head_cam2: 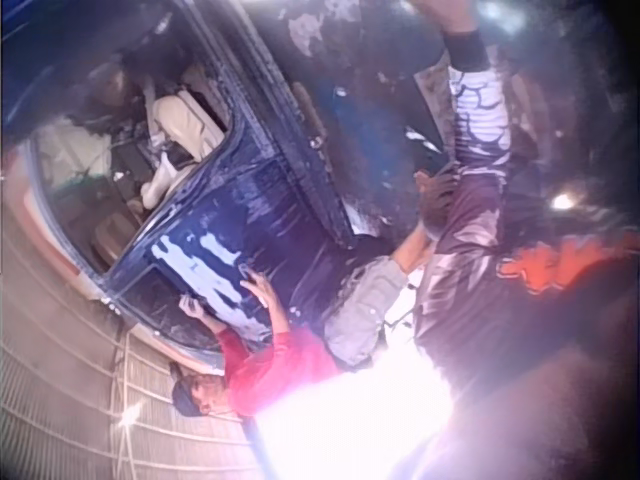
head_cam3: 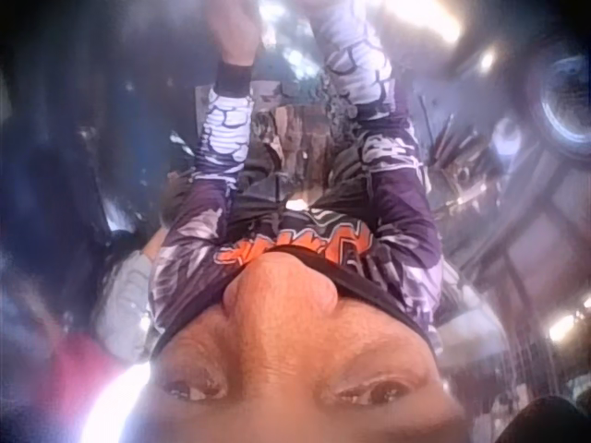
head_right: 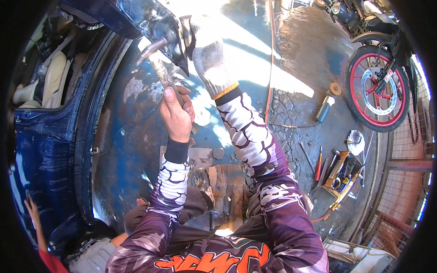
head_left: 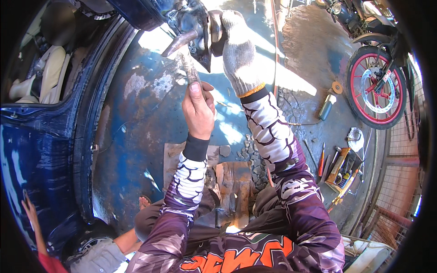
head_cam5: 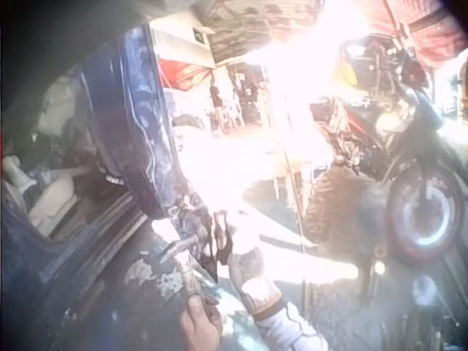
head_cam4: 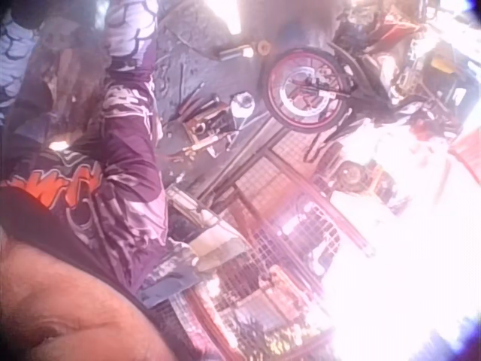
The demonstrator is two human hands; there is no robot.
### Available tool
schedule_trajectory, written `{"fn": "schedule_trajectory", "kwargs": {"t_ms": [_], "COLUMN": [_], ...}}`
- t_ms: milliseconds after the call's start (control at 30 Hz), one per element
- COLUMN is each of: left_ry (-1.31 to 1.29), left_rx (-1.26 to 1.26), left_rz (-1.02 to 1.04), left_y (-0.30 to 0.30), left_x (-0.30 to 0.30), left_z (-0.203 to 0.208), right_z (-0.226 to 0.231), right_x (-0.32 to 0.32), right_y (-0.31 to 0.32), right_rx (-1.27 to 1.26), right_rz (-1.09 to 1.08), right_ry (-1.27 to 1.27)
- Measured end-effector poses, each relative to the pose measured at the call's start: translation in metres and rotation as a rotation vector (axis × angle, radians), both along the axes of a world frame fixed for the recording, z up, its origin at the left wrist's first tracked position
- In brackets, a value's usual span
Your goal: The person welds a section of a car's body using a welding torch and filler rod, then uses a hammer and chisel to shape the welded area. The person also uses pliers to adjust the metal piece.
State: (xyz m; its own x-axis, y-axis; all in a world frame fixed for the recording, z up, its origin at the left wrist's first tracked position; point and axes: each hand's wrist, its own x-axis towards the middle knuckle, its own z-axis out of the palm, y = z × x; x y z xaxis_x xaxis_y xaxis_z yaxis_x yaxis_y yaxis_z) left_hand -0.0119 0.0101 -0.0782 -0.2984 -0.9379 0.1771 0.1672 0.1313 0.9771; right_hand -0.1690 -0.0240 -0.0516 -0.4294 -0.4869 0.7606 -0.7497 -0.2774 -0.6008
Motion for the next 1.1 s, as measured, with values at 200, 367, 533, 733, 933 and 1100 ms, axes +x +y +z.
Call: {"fn": "schedule_trajectory", "kwargs": {"t_ms": [200, 367, 533, 733, 933, 1100], "left_ry": [-0.119, -0.405, -0.420, -0.683, -0.412, -0.213], "left_rx": [-0.235, -0.829, -0.657, -0.718, -0.816, -0.559], "left_rz": [0.146, 0.392, 0.377, 0.385, 0.369, 0.269], "left_y": [-0.001, -0.014, -0.015, -0.019, -0.018, -0.024], "left_x": [0.003, 0.014, 0.024, 0.026, 0.023, 0.020], "left_z": [-0.010, -0.001, 0.001, -0.004, -0.006, -0.016], "right_z": [0.018, 0.022, 0.010, -0.002, -0.015, -0.034], "right_x": [0.001, -0.002, -0.004, 0.000, 0.002, -0.002], "right_y": [0.003, -0.006, -0.018, -0.020, -0.017, -0.017], "right_rx": [0.046, 0.051, -0.004, -0.027, -0.070, -0.129], "right_rz": [0.026, 0.048, 0.057, 0.051, 0.029, 0.008], "right_ry": [-0.011, -0.021, -0.054, -0.030, 0.013, 0.091]}}
